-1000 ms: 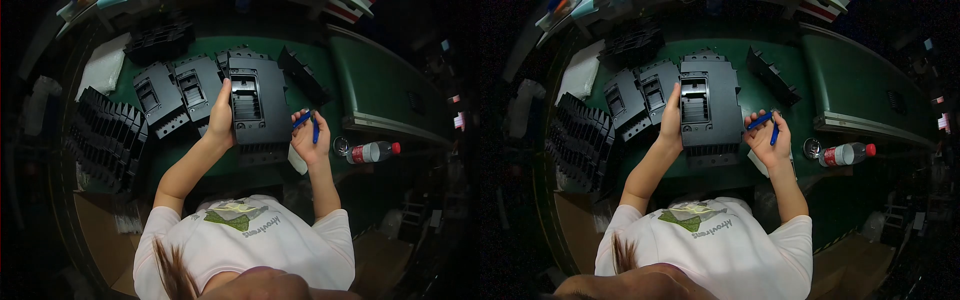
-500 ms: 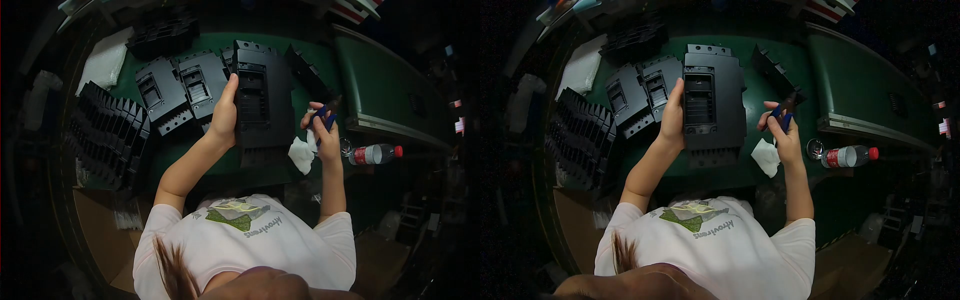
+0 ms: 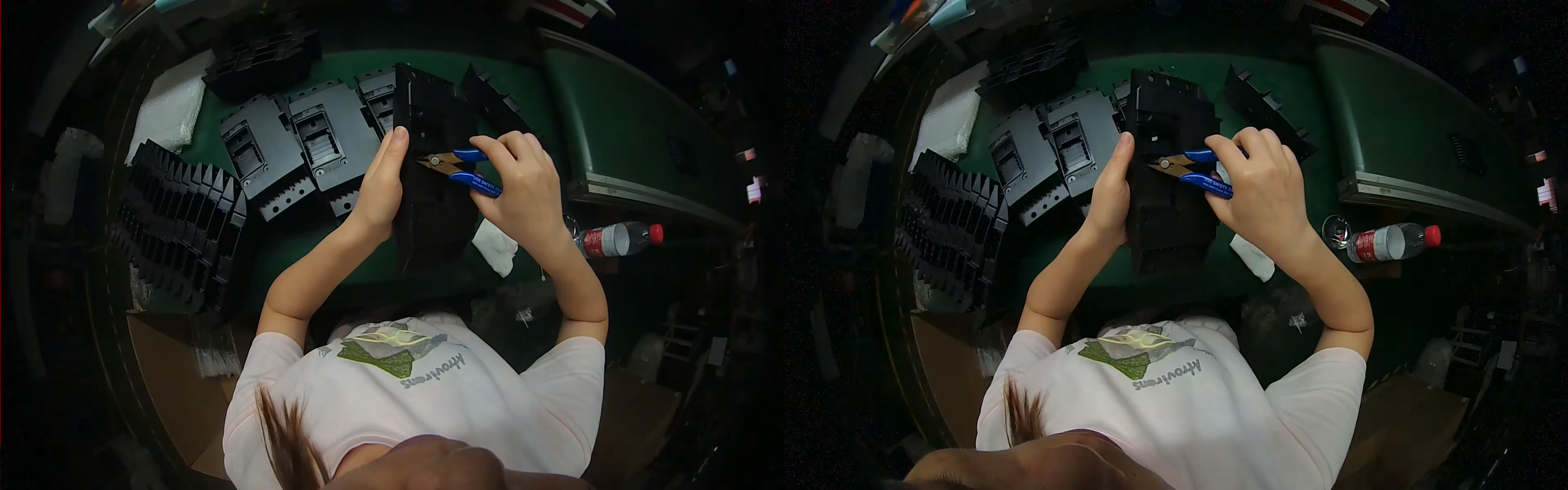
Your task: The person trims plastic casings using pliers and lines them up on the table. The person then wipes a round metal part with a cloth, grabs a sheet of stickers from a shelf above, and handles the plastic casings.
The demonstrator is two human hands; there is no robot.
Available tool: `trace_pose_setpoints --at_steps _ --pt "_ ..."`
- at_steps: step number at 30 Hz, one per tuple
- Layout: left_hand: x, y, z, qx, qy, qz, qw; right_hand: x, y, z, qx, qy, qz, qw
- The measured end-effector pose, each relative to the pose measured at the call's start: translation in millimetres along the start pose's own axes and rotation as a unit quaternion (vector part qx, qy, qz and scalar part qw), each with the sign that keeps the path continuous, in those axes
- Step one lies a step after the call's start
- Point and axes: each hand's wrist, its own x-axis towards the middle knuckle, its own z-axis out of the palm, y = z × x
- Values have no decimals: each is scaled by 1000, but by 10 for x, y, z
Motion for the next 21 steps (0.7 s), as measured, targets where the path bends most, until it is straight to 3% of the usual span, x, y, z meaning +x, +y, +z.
trace_pose_setpoints --at_steps 17,20,21 --pt "27 11 -46 10 35 -27 999 104 67 85 -43 -28 -42 998" --pt "42 19 -45 -17 28 -36 999 92 95 169 -21 -36 -25 999" --pt "49 28 -35 -42 18 -41 998 86 107 201 61 -29 10 998"
